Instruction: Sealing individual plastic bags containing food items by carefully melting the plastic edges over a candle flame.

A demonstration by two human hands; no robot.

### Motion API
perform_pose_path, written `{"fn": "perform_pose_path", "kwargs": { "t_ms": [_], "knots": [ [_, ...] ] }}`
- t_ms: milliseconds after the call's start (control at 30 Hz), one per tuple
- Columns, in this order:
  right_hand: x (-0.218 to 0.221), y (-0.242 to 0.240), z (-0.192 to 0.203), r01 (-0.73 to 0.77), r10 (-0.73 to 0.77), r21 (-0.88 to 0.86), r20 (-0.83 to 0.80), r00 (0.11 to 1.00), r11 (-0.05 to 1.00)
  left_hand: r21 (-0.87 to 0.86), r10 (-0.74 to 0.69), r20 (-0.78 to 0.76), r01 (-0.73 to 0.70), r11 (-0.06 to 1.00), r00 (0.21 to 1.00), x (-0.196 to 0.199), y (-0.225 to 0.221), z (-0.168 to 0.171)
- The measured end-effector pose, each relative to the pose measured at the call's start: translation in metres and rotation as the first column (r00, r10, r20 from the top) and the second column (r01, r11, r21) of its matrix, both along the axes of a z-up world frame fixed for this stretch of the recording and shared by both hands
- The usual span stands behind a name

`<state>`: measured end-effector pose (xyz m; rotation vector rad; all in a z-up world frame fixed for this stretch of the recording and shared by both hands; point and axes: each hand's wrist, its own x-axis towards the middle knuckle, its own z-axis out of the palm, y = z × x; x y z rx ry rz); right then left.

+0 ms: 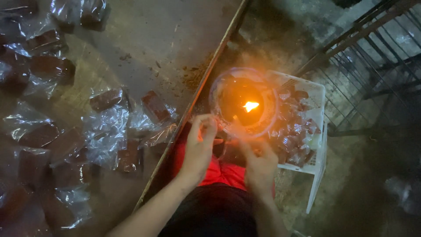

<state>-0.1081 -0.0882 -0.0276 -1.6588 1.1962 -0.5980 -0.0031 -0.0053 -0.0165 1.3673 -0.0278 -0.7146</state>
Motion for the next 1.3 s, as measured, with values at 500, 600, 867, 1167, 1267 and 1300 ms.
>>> {"fn": "perform_pose_path", "kwargs": {
  "t_ms": [500, 600, 867, 1167, 1267, 1300],
  "knots": [
    [0.032, -0.034, 0.001, 0.225, -0.319, 0.344, 0.249, 0.914, 0.912, 0.237, -0.274, -0.057, 0.28, 0.93, 0.96, 0.005, -0.003, -0.022],
    [0.029, -0.034, 0.0, 0.239, -0.342, 0.355, 0.262, 0.902, 0.904, 0.323, -0.361, -0.033, 0.352, 0.879, 0.932, 0.001, -0.002, 0.009],
    [0.01, -0.009, 0.032, 0.065, -0.046, 0.136, -0.14, 0.989, 0.989, 0.107, -0.246, -0.177, 0.267, 0.958, 0.953, -0.008, -0.01, -0.019],
    [-0.002, 0.009, 0.021, -0.042, 0.053, -0.073, 0.169, 0.984, 0.996, -0.052, -0.104, -0.14, 0.097, 0.994, 0.985, -0.012, -0.001, 0.001],
    [-0.004, 0.002, 0.038, -0.05, -0.022, 0.389, 0.176, 0.984, 0.92, 0.11, -0.17, 0.088, 0.16, 0.981, 0.982, -0.005, 0.004, 0.008],
    [-0.012, -0.004, 0.039, -0.107, 0.087, 0.353, 0.072, 0.994, 0.93, 0.162, -0.228, 0.237, 0.193, 0.968, 0.944, -0.002, 0.006, 0.011]
  ]
}}
